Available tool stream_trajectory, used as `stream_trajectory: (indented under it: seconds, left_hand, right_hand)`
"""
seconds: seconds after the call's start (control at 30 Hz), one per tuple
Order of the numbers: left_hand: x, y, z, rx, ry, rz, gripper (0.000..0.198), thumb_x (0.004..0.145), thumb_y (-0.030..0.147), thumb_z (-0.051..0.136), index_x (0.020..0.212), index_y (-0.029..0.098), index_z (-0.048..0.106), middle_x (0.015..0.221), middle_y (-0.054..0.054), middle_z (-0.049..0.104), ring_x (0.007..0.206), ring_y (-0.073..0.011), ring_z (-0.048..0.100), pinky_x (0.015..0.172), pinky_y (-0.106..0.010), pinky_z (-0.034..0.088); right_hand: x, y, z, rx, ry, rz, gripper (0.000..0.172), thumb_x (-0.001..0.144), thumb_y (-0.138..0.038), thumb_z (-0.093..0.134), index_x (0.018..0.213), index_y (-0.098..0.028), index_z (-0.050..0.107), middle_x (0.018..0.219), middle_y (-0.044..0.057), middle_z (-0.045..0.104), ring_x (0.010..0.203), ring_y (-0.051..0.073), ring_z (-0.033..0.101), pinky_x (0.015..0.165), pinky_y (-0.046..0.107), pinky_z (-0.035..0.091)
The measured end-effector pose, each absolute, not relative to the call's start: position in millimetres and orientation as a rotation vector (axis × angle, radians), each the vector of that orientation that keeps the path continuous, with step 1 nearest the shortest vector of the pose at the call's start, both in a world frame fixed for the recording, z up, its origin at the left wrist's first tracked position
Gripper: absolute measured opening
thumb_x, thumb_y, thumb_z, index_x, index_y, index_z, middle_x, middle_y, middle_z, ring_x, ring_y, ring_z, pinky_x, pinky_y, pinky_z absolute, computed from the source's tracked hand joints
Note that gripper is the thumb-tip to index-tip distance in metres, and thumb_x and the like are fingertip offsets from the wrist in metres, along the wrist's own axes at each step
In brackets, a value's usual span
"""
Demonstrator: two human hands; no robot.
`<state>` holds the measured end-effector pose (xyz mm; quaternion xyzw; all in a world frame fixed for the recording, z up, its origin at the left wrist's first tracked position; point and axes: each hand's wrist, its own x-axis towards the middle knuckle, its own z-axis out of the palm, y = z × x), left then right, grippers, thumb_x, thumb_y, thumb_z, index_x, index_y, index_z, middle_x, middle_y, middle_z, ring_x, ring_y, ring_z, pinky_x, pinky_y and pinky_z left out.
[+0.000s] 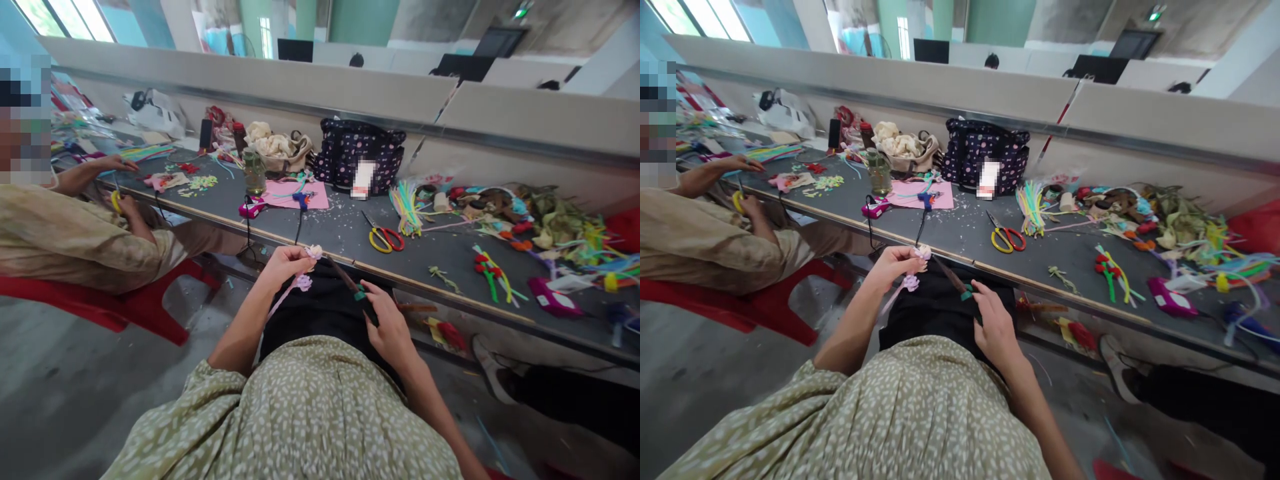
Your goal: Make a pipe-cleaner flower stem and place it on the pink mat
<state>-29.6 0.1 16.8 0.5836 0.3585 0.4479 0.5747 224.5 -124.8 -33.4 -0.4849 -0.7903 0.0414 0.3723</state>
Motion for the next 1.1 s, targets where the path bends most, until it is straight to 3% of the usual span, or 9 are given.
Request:
stream_trajectory:
  seconds: [0.53, 0.9, 1.1]
  left_hand:
    - [-26.2, -1.6, 14.4, 1.411, 0.851, 1.028, 0.029, 0.071, 0.036, 0.078, 0.061, 0.015, 0.061, 0.05, 0.002, 0.054, 0.045, -0.0069, 0.043, 0.048, -0.022, 0.029]
    - [-25.2, -3.0, 15.8, 1.453, 0.883, 1.011, 0.028, 0.072, 0.034, 0.076, 0.06, 0.016, 0.059, 0.049, 0.003, 0.051, 0.044, -0.0066, 0.04, 0.048, -0.022, 0.026]
    - [-24.7, -3.1, 15.3, 1.504, 0.897, 0.993, 0.027, 0.074, 0.032, 0.075, 0.061, 0.015, 0.058, 0.049, 0.004, 0.05, 0.046, -0.0059, 0.039, 0.05, -0.022, 0.026]
  right_hand:
    - [213.0, -123.4, -30.9, -1.285, -2.1, -0.181, 0.055, 0.076, 0.004, 0.043, 0.125, -0.018, 0.051, 0.143, 0.021, 0.05, 0.127, 0.032, 0.054, 0.101, 0.054, 0.051]
    - [210.3, -123.5, -32.8, -1.347, -2.088, -0.361, 0.047, 0.078, 0.003, 0.045, 0.119, -0.017, 0.056, 0.142, 0.022, 0.053, 0.114, 0.032, 0.061, 0.093, 0.051, 0.054]
    - [211.5, -124.0, -30.5, -1.323, -2.105, -0.299, 0.048, 0.076, 0.002, 0.047, 0.12, -0.016, 0.055, 0.137, 0.022, 0.057, 0.117, 0.033, 0.059, 0.094, 0.051, 0.054]
